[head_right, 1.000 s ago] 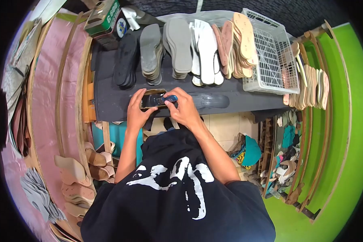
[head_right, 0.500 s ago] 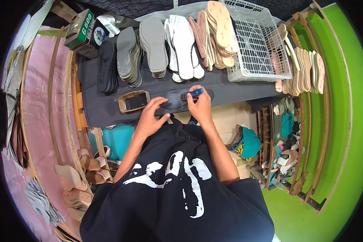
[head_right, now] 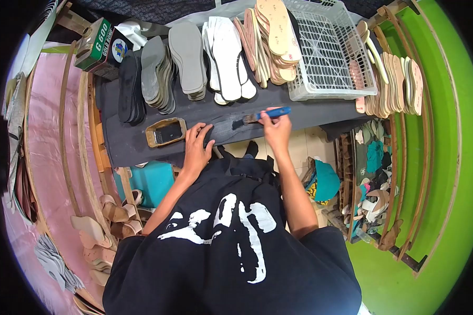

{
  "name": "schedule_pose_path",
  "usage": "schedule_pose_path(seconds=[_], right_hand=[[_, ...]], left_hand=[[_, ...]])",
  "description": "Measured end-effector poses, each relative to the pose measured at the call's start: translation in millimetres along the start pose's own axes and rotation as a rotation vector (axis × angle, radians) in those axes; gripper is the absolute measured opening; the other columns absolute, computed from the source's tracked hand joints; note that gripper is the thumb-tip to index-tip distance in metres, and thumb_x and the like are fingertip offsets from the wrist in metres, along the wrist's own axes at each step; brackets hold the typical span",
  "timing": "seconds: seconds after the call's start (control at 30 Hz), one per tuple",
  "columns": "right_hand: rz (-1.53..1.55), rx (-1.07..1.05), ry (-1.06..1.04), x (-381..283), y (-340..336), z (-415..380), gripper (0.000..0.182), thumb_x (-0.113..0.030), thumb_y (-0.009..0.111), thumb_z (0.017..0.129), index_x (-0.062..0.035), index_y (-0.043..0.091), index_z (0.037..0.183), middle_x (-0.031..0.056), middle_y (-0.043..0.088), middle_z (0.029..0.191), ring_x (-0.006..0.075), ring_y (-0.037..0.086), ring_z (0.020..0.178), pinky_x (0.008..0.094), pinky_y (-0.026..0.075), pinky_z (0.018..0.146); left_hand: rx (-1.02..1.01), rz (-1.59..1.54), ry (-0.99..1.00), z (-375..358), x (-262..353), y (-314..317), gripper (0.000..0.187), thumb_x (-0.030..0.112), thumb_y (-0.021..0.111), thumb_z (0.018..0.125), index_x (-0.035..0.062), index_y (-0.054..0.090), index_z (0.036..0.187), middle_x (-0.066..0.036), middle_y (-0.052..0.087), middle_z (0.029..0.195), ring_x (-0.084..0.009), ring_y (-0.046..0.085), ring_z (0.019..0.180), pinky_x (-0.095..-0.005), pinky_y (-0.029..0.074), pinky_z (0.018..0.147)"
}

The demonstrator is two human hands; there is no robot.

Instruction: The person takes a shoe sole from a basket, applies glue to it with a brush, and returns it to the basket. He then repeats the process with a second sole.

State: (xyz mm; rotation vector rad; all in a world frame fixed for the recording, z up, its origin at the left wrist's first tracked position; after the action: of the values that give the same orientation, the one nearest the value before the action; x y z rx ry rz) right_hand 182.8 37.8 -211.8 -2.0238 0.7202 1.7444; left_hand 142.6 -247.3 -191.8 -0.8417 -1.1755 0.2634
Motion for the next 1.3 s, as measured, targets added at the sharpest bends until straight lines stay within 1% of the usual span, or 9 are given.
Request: schedule_pose_path(seconds=[0.23,0.43,0.53,0.63,0.77,1.03,1.17,1.2,1.3], right_hand=[[-0.039,-0.220,0.039,5,58,-35,0.022,0.003,0.076,0.098,0.0058,0.064,0.117,0.0154,0.075,0.106,0.0209,0.078,0.095,0.0343,0.068,0.082],[-0.027,0.083,-0.015,-8,-28,13,0.020,-0.001,0.075,0.102,0.0044,0.063,0.117,0.0140,0.074,0.105,0.0184,0.076,0.093,0.0321,0.069,0.080],[-0.165,0.124,-0.084,-27,-19,-1,0.018,-0.002,0.076,0.100,0.0025,0.065,0.114,0.0134,0.074,0.102,0.0222,0.076,0.090,0.0362,0.066,0.077],[-0.678,-0.090,-0.489,-57,58,-54,0.019,-0.004,0.074,0.089,-0.0031,0.066,0.107,0.0178,0.068,0.097,0.0431,0.068,0.089,0.0490,0.055,0.077],[-0.796,-0.316,-0.689,-62,110,-97,0.015,0.002,0.073,0.091,-0.0014,0.068,0.104,0.0176,0.070,0.096,0.0383,0.070,0.085,0.0430,0.058,0.078],[-0.566,0.056,-0.404,-51,21,-40,0.013,-0.003,0.077,0.097,-0.0008,0.071,0.108,0.0082,0.075,0.089,0.0148,0.070,0.074,0.0334,0.056,0.065],[-0.743,0.139,-0.540,-58,33,-51,0.013,-0.001,0.076,0.096,-0.0002,0.068,0.107,0.0160,0.072,0.088,0.0297,0.071,0.072,0.0398,0.056,0.067],[-0.847,0.047,-0.738,-60,52,-61,0.016,0.002,0.075,0.092,-0.0007,0.067,0.105,0.0199,0.070,0.093,0.0409,0.071,0.082,0.0446,0.057,0.073],[-0.762,-0.254,-0.691,-50,101,-99,0.022,0.007,0.073,0.085,0.0002,0.067,0.105,0.0185,0.067,0.094,0.0425,0.069,0.091,0.0467,0.056,0.078]], left_hand=[[-0.017,-0.025,0.064,-7,-6,-9,0.057,0.007,0.086,0.087,0.0064,0.069,0.141,-0.016,0.058,0.149,-0.0400,0.054,0.136,-0.0499,0.048,0.114],[-0.034,-0.089,0.108,-7,-15,-7,0.054,0.007,0.088,0.084,0.0062,0.072,0.136,-0.013,0.062,0.148,-0.0376,0.059,0.131,-0.0484,0.050,0.112],[-0.055,-0.138,0.097,-5,-18,-7,0.052,0.008,0.089,0.083,0.0058,0.074,0.133,-0.012,0.064,0.146,-0.0362,0.062,0.127,-0.0469,0.051,0.111],[-0.042,-0.160,0.131,-3,-21,-6,0.051,0.007,0.089,0.083,0.0057,0.074,0.131,-0.012,0.066,0.143,-0.0358,0.063,0.123,-0.0465,0.053,0.107],[-0.024,-0.177,0.206,-3,-24,-10,0.046,0.006,0.087,0.085,0.0042,0.073,0.129,-0.012,0.067,0.142,-0.0365,0.064,0.123,-0.0471,0.053,0.106],[-0.041,-0.221,0.267,-8,-36,-11,0.028,0.005,0.084,0.088,0.0009,0.076,0.115,-0.013,0.068,0.144,-0.0388,0.064,0.129,-0.0470,0.052,0.109],[-0.036,-0.227,0.260,-8,-36,-11,0.026,0.005,0.085,0.088,0.0008,0.077,0.112,-0.013,0.069,0.145,-0.0379,0.064,0.130,-0.0466,0.052,0.109],[-0.033,-0.231,0.265,-6,-36,-10,0.026,0.005,0.085,0.088,0.0008,0.077,0.112,-0.013,0.069,0.145,-0.0379,0.064,0.130,-0.0466,0.052,0.109],[-0.026,-0.196,0.289,-8,-33,-12,0.027,0.005,0.085,0.086,0.0003,0.077,0.111,-0.014,0.069,0.143,-0.0384,0.065,0.128,-0.0470,0.053,0.108]])
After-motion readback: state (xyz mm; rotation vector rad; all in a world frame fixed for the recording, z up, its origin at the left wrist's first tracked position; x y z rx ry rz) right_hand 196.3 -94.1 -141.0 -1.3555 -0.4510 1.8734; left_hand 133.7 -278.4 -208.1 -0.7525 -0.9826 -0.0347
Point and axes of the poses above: each hand's wrist, its own z-axis towards the middle knuckle, its own y-axis out of the palm, x = y × z, the point moved 4 cm from there along z, towards the middle knuckle
